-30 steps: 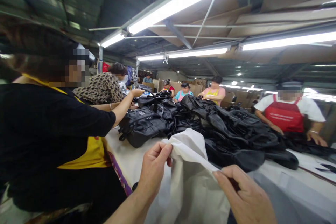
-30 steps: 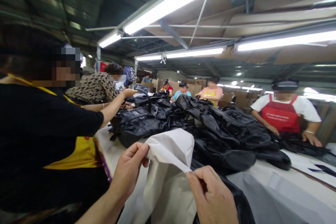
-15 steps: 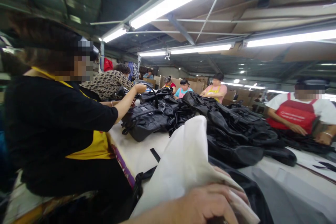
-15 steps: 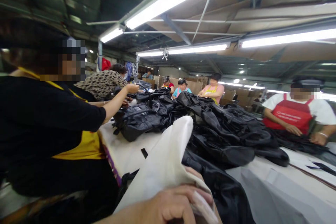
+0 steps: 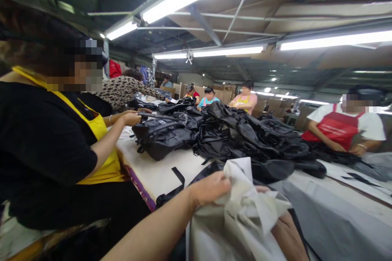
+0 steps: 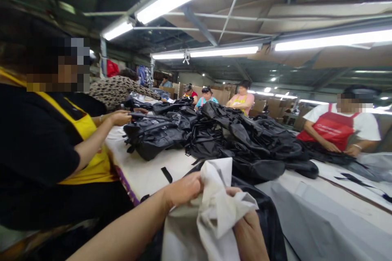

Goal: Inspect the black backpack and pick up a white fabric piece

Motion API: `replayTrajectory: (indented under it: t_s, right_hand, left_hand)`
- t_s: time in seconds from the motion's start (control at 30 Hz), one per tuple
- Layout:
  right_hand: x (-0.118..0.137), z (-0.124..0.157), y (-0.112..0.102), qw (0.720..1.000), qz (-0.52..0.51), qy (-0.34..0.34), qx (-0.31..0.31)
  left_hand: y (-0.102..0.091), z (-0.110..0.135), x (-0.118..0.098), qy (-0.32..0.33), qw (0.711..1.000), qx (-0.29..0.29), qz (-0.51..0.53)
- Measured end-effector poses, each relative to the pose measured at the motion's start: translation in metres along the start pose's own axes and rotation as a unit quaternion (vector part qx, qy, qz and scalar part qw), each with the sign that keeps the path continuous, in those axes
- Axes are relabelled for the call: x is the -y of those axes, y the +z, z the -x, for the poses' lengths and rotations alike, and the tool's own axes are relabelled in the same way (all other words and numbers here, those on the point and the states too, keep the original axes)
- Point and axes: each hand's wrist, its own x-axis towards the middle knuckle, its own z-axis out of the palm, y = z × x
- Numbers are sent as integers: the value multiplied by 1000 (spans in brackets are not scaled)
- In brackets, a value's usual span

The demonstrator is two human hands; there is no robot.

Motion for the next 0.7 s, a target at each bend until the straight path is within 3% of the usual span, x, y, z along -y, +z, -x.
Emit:
replayTrajectory:
  t_s: [0.07,0.13,0.23,0.3,0.4,0.47,0.57,0.7]
  right_hand:
    - [1,-2,1,996,66,-26,-57]
    - [-4,-8,1,985,113,-83,-98]
    - [-15,-16,-8,983,111,-131,-68]
    - [-15,-16,-19,988,117,-88,-40]
    - [-2,-2,-35,997,74,36,-10]
    - [9,16,-40,994,21,101,29]
    - [21,45,-49,983,-20,169,73]
    - [25,81,-85,983,29,183,17]
  left_hand:
    - [30,6,2,34,999,21,27]
    - [58,12,4,54,997,-22,43]
    - [78,15,13,37,992,-94,76]
    - [76,15,17,26,984,-143,107]
    - [74,13,18,28,971,-188,146]
    - [86,13,19,9,973,-143,178]
    - [124,14,36,5,979,-81,184]
    - [168,22,79,49,983,24,177]
